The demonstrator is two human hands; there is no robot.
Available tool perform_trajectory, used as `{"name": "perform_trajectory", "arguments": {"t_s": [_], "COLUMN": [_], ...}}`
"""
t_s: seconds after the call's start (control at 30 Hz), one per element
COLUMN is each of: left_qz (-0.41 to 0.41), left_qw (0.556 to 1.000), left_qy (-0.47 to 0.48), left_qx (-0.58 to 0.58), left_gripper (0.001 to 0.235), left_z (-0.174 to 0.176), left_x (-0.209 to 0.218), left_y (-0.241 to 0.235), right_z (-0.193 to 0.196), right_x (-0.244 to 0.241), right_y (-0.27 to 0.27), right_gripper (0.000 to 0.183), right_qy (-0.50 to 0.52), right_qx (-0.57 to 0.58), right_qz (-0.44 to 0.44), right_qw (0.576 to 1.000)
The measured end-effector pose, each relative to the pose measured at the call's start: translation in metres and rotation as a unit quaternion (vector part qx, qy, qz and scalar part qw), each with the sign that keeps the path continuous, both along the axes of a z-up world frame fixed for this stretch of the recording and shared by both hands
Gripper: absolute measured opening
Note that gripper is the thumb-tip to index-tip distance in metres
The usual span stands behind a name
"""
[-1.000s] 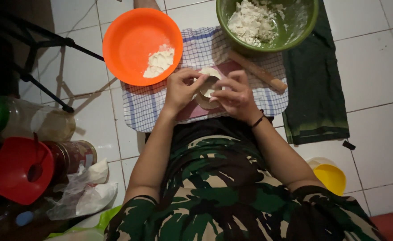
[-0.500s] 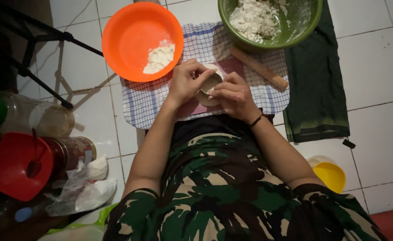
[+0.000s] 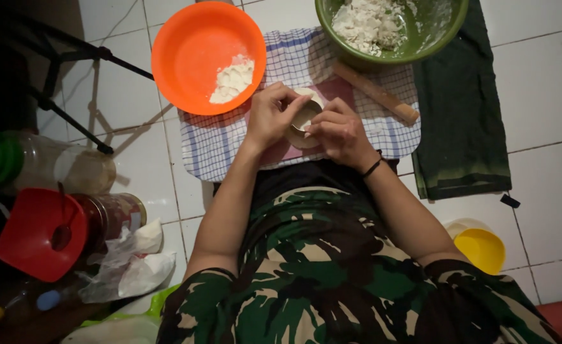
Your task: Rolling out dough, cutting it into circles with a metal cutter, and folding it to make dumplings.
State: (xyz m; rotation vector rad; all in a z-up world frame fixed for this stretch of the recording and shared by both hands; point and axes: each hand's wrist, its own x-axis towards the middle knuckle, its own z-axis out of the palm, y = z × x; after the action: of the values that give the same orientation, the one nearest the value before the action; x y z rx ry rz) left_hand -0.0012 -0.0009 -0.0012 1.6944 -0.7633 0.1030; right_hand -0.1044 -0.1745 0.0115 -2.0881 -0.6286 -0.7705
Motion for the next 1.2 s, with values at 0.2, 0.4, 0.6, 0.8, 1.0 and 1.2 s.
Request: {"name": "perform_trajectory", "arguments": {"t_s": [0.2, 0.4, 0.6, 0.8, 1.0, 1.2], "left_qz": [0.015, 0.007, 0.004, 0.014, 0.004, 0.006], "left_qw": [1.0, 1.0, 0.999, 0.999, 0.999, 0.999], "left_qy": [-0.001, -0.024, -0.015, -0.018, -0.026, -0.037], "left_qx": [-0.02, -0.017, -0.029, -0.031, -0.033, -0.029], "left_gripper": [0.013, 0.015, 0.015, 0.016, 0.016, 0.015], "left_z": [0.0, 0.003, 0.002, 0.001, 0.004, 0.002], "left_x": [-0.005, -0.005, -0.005, -0.005, -0.005, -0.004], "left_y": [0.001, 0.002, 0.001, 0.0, 0.0, 0.0], "right_z": [0.0, -0.006, -0.002, -0.003, -0.002, -0.002], "right_x": [0.0, 0.004, 0.001, 0.001, 0.003, 0.002], "right_y": [-0.002, -0.007, -0.01, -0.009, 0.003, 0.004], "right_gripper": [0.012, 0.007, 0.035, 0.028, 0.006, 0.009], "right_qy": [0.012, -0.006, 0.101, 0.1, -0.068, -0.052], "right_qx": [0.019, 0.045, 0.087, 0.081, -0.001, -0.007], "right_qz": [0.011, 0.011, -0.027, -0.031, -0.012, -0.005], "right_qw": [1.0, 0.999, 0.991, 0.991, 0.998, 0.999]}}
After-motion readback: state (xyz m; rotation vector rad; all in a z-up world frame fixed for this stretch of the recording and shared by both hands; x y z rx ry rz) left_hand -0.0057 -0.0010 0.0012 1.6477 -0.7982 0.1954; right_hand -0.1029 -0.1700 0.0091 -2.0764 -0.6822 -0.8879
